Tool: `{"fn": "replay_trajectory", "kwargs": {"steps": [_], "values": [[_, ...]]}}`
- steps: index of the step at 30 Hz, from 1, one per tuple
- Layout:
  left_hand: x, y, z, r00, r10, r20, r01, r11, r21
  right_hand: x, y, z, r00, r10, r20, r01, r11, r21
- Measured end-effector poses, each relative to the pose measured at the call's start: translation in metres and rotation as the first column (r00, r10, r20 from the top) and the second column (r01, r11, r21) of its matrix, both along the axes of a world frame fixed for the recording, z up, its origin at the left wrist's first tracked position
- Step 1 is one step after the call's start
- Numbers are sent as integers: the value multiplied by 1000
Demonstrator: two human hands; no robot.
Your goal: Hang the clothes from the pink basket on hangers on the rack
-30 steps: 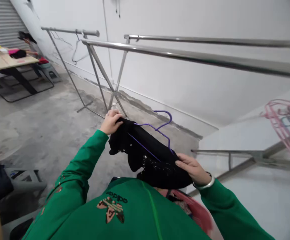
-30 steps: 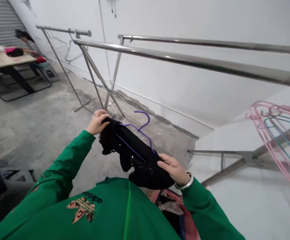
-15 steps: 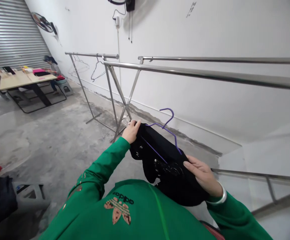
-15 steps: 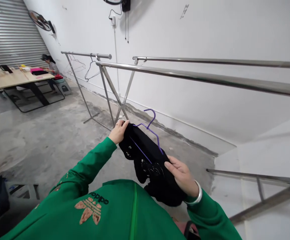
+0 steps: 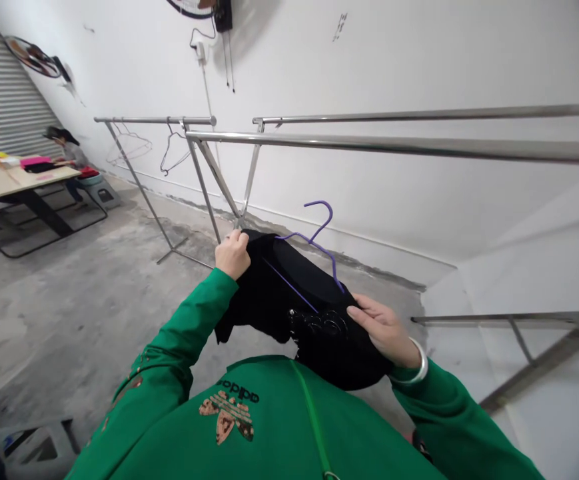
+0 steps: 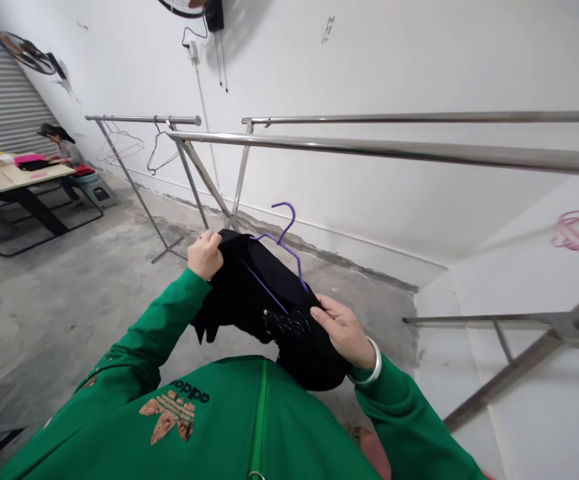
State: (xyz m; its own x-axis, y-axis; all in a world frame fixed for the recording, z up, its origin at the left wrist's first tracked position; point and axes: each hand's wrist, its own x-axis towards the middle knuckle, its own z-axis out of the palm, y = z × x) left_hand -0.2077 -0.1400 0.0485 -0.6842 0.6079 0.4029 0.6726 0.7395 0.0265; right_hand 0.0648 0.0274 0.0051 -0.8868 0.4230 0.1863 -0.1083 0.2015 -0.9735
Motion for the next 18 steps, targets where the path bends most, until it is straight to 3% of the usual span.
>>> {"fn": "replay_trajectory", "kwargs": {"steps": [2, 5, 11, 14, 18], "values": [[-1, -4, -14, 988, -49, 149, 53, 998, -26, -10, -4, 6, 1000, 20, -2, -20, 998, -57], [-1, -18, -53, 908, -95, 408, 133, 989, -67, -32, -10, 21, 996, 88, 1, -88, 990, -108], [17, -79, -142, 758, -136, 638, 284, 949, -134, -105, -18, 57, 987, 160, -30, -162, 984, -73], [33, -117, -177, 708, -60, 704, 266, 946, -186, -159, -16, 67, 990, 110, -88, -112, 994, -19], [44, -159, -211, 630, 75, 773, 147, 966, -213, -243, -8, 73, 978, -35, -205, 52, 995, 81]]}}
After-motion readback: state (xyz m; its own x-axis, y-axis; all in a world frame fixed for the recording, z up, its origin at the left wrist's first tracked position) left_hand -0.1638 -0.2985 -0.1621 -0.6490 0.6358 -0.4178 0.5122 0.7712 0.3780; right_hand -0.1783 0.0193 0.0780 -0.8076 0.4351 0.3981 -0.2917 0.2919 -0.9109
